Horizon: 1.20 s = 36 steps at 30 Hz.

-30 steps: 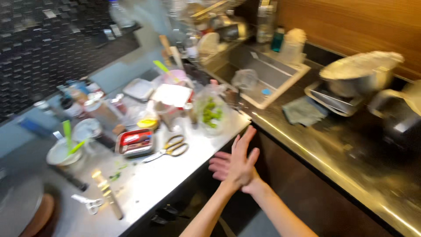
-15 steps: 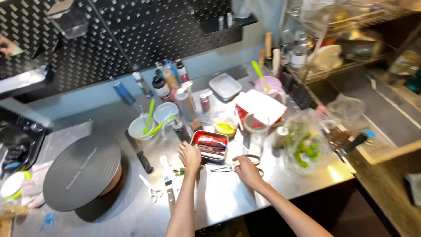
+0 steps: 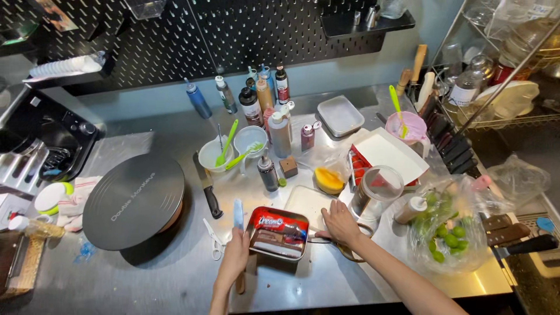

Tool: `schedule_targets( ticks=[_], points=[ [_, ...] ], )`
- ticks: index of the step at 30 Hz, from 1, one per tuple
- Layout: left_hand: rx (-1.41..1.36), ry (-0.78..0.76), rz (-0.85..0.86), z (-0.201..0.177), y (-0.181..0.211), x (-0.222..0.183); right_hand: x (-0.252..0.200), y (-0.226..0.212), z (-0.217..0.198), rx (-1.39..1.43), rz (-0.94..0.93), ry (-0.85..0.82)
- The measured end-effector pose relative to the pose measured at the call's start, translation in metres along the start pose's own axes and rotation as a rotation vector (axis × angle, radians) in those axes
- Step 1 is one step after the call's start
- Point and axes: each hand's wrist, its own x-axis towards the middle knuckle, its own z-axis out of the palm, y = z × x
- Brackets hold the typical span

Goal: The person organizes and cleans dessert preparation items by discarding scraps into a bin, washing a plastic cup and spatula at a sink, and handling a tray of strawberries and a product box.

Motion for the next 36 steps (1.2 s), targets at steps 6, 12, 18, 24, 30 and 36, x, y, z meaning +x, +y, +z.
schedule_targets(
  ticks=[6, 12, 18, 24, 30, 36],
  points=[
    [-0.540, 0.039, -0.295, 0.010, -0.038, -0.060, 0.003, -0.013, -0.030, -0.194, -0.186, -0.242],
    [-1.117, 0.200, -0.385, 0.028, -0.054, -0.064, -0.004, -0.003, -0.047, -0.059, 0.021, 0.350],
    [-0.936, 0.243, -0.129, 0.001, 0.053, -0.074, -0.077, 0.025, -0.197, 1.636, 0.281, 0.359],
    [-0.861, 0.096, -0.029, 0.032, 0.134, -0.075, -0.096, 0.022, -0.174, 1.763, 0.425, 0.284],
    [-0.884, -0.156, 0.083, 0.065, 0.195, -0.088, -0.119, 0.037, -0.188, 1.735, 0.613, 0.368],
    [-0.668, -0.514, 0.015, 0.061, 0.239, -0.074, -0.160, 0.055, -0.215, 1.651, 0.650, 0.482]
  ],
)
